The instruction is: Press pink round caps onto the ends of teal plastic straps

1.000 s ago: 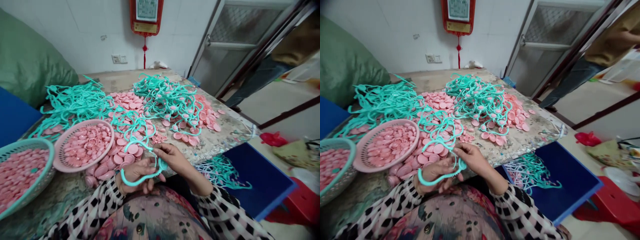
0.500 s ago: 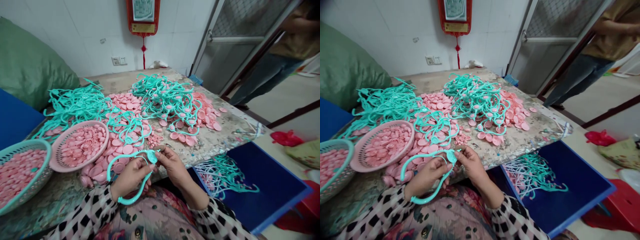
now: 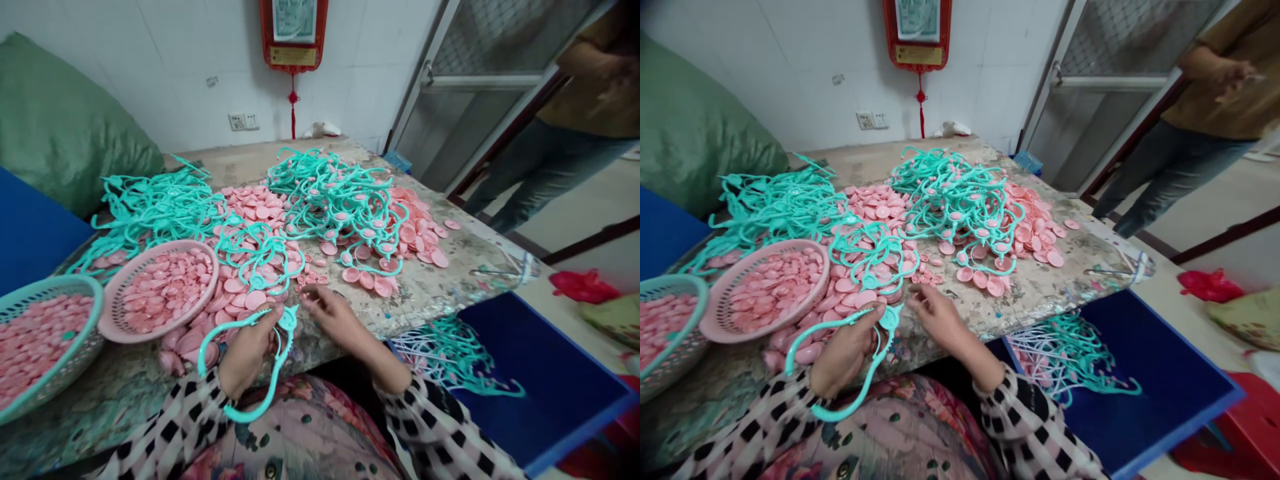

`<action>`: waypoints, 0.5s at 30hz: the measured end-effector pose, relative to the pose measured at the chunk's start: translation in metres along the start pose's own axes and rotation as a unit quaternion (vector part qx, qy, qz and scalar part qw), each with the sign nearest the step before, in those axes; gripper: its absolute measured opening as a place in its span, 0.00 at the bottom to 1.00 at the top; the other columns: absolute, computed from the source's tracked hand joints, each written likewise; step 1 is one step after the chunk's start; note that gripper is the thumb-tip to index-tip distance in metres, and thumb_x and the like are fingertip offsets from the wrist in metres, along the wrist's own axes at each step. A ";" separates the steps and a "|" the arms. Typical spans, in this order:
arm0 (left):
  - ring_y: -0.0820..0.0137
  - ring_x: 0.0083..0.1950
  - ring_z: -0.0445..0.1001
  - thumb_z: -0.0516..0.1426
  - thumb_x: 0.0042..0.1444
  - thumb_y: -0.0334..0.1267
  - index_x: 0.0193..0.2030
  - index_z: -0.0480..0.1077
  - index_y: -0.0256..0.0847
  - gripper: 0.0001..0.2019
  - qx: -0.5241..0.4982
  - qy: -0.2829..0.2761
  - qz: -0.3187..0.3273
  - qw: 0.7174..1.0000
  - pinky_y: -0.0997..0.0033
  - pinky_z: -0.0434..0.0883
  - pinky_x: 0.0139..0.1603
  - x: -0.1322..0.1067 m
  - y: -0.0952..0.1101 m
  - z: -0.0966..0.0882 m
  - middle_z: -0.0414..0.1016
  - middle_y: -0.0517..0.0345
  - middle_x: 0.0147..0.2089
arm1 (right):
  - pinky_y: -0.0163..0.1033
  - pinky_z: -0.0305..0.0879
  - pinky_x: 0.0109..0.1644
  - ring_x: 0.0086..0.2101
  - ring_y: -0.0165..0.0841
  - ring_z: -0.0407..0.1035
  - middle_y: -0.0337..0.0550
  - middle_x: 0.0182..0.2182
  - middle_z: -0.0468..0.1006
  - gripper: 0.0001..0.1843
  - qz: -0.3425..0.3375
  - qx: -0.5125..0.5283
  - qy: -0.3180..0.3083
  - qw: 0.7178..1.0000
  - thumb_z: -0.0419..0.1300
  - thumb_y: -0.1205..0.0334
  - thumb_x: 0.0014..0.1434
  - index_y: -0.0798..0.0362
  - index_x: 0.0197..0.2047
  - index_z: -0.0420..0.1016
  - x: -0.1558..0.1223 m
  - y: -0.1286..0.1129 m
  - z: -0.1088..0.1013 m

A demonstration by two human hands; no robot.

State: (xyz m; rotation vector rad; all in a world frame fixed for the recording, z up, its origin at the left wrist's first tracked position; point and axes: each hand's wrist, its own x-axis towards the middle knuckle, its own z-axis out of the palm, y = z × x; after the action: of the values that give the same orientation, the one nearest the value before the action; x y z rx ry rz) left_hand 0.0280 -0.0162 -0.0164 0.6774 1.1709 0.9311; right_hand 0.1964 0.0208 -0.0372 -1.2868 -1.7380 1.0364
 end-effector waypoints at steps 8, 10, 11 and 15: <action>0.70 0.25 0.75 0.60 0.51 0.46 0.38 0.70 0.36 0.15 -0.092 -0.031 -0.052 0.994 0.75 0.69 0.23 0.006 0.003 -0.002 0.78 0.56 0.28 | 0.41 0.60 0.46 0.42 0.40 0.66 0.55 0.42 0.74 0.12 -0.016 -0.313 0.032 0.949 0.53 0.72 0.58 0.57 0.41 0.75 0.072 0.026 -0.037; 0.69 0.28 0.76 0.61 0.50 0.45 0.39 0.70 0.36 0.15 -0.100 -0.039 -0.053 0.993 0.76 0.69 0.25 0.005 0.003 -0.004 0.78 0.55 0.30 | 0.39 0.60 0.43 0.40 0.39 0.67 0.54 0.39 0.75 0.10 -0.014 -0.324 0.017 0.946 0.54 0.73 0.56 0.57 0.36 0.76 0.083 0.030 -0.033; 0.69 0.28 0.76 0.62 0.50 0.44 0.39 0.70 0.36 0.15 -0.100 -0.039 -0.052 0.993 0.76 0.69 0.26 0.004 0.004 -0.006 0.78 0.55 0.30 | 0.38 0.60 0.42 0.38 0.38 0.67 0.53 0.37 0.75 0.10 -0.012 -0.325 0.012 0.946 0.54 0.73 0.56 0.57 0.34 0.76 0.086 0.032 -0.031; 0.69 0.31 0.77 0.62 0.51 0.41 0.37 0.70 0.36 0.11 -0.102 -0.036 -0.065 0.992 0.76 0.70 0.28 0.000 0.004 -0.013 0.79 0.55 0.31 | 0.38 0.61 0.41 0.38 0.37 0.68 0.53 0.38 0.75 0.11 -0.011 -0.305 0.023 0.952 0.53 0.72 0.57 0.57 0.35 0.76 0.083 0.031 -0.037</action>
State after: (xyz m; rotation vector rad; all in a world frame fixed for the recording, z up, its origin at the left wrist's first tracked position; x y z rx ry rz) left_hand 0.0142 -0.0145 -0.0166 0.4610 1.0270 0.8952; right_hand 0.2216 0.1128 -0.0428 -1.6343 -2.1175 0.4500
